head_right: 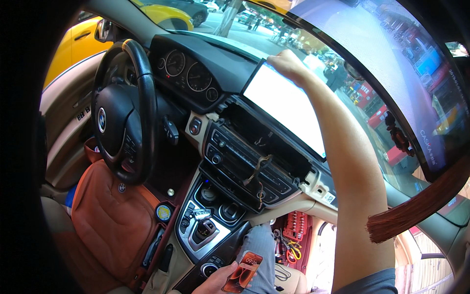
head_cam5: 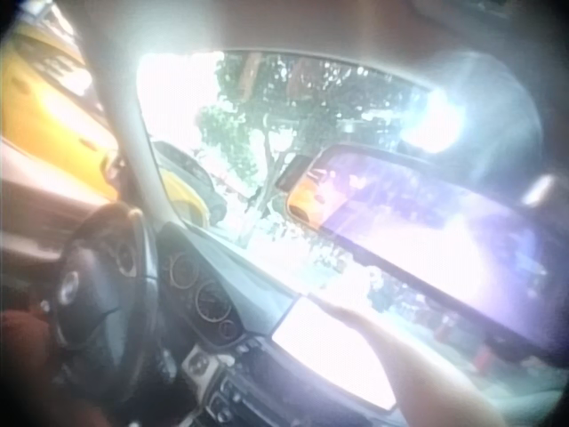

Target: The person installs a new infotainment screen into a BMW dashboard. They align the unit, press it into place, and repeatedly tap and adjust the edges to seat it within the dashboard opening. The screen powers on and displays a white interface during the process.

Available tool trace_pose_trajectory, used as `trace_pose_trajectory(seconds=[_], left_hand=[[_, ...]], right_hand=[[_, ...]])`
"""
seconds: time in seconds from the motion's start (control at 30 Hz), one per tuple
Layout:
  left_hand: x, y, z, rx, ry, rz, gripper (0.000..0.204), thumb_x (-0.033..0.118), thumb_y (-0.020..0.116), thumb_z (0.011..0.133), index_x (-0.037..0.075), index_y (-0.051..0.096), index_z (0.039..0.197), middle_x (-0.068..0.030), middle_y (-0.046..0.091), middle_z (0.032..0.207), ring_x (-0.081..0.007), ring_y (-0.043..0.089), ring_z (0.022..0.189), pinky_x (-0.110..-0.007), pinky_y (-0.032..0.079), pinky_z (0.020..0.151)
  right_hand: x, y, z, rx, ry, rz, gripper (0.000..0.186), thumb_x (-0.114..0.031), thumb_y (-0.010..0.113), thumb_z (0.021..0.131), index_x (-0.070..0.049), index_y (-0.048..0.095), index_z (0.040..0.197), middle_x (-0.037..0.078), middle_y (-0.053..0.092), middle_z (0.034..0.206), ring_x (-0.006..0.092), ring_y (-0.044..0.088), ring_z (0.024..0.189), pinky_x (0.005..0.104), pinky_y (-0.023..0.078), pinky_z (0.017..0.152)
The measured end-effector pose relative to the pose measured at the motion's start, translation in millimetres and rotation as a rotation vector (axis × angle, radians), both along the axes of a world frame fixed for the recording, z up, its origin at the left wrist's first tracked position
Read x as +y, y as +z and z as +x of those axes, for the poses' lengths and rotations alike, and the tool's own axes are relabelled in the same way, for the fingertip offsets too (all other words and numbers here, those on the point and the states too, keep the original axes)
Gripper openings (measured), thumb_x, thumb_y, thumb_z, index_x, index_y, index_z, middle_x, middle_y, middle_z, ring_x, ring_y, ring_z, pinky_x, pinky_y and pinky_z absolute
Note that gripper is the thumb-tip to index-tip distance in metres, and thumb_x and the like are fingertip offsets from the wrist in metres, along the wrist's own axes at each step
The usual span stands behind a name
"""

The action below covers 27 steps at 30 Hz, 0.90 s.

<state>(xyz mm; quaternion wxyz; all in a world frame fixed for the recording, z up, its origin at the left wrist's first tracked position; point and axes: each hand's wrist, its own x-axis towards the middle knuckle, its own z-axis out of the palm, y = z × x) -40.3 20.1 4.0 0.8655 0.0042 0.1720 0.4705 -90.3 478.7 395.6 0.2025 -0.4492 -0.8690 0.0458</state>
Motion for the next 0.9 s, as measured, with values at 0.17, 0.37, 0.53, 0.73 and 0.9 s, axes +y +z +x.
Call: trace_pose_trajectory(seconds=[0.17,0.37,0.53,0.73,0.9], left_hand=[[-1.0,6.7,-5.9,-0.026,-0.014,0.038,0.052,0.045,0.049,0.109,-0.002,0.064,0.127,-0.0126,0.072,0.109,-0.0225,0.071,0.090,-0.034,0.058,0.079],[-4.0,13.2,-8.4,-0.010,-0.007,0.058,0.052,0.045,0.049,0.109,-0.002,0.063,0.127,-0.0126,0.073,0.109,-0.0227,0.071,0.089,-0.034,0.058,0.079],[-3.5,15.0,-6.2,0.004,-0.027,0.031,0.052,0.044,0.047,0.110,-0.002,0.063,0.129,-0.0136,0.073,0.111,-0.0232,0.072,0.092,-0.035,0.059,0.081],[-4.1,8.0,1.4,0.062,-0.062,-0.006,0.053,0.044,0.046,0.110,-0.002,0.062,0.130,-0.0136,0.073,0.112,-0.0233,0.072,0.094,-0.036,0.059,0.082],[-3.7,-9.0,10.4,0.164,-0.094,0.016,0.054,0.045,0.047,0.110,-0.002,0.062,0.130,-0.0132,0.073,0.112,-0.0231,0.072,0.093,-0.036,0.060,0.081]], right_hand=[[-6.9,6.2,1.3,-0.094,-0.053,0.010,0.040,-0.032,0.063,0.095,0.004,0.076,0.107,0.014,0.071,0.090,0.0210,0.065,0.084,0.0353,0.050,0.075],[-32.4,-5.9,28.5,0.039,0.074,0.309,0.041,-0.029,0.060,0.097,0.001,0.074,0.121,0.021,0.074,0.120,0.0333,0.071,0.110,0.0407,0.053,0.100],[-88.5,-41.1,88.2,0.029,0.208,0.653,0.035,-0.015,0.064,0.095,-0.002,0.071,0.126,0.024,0.072,0.120,0.0371,0.068,0.112,0.0409,0.052,0.099],[-173.2,-130.0,164.5,-0.042,0.395,0.650,0.037,0.006,0.067,0.082,0.001,0.068,0.118,0.017,0.072,0.120,0.0345,0.067,0.112,0.0440,0.051,0.098],[-198.7,-181.6,219.4,-0.071,0.263,0.587,0.037,0.006,0.068,0.082,0.001,0.067,0.118,0.014,0.072,0.123,0.0316,0.066,0.112,0.0427,0.049,0.093]])
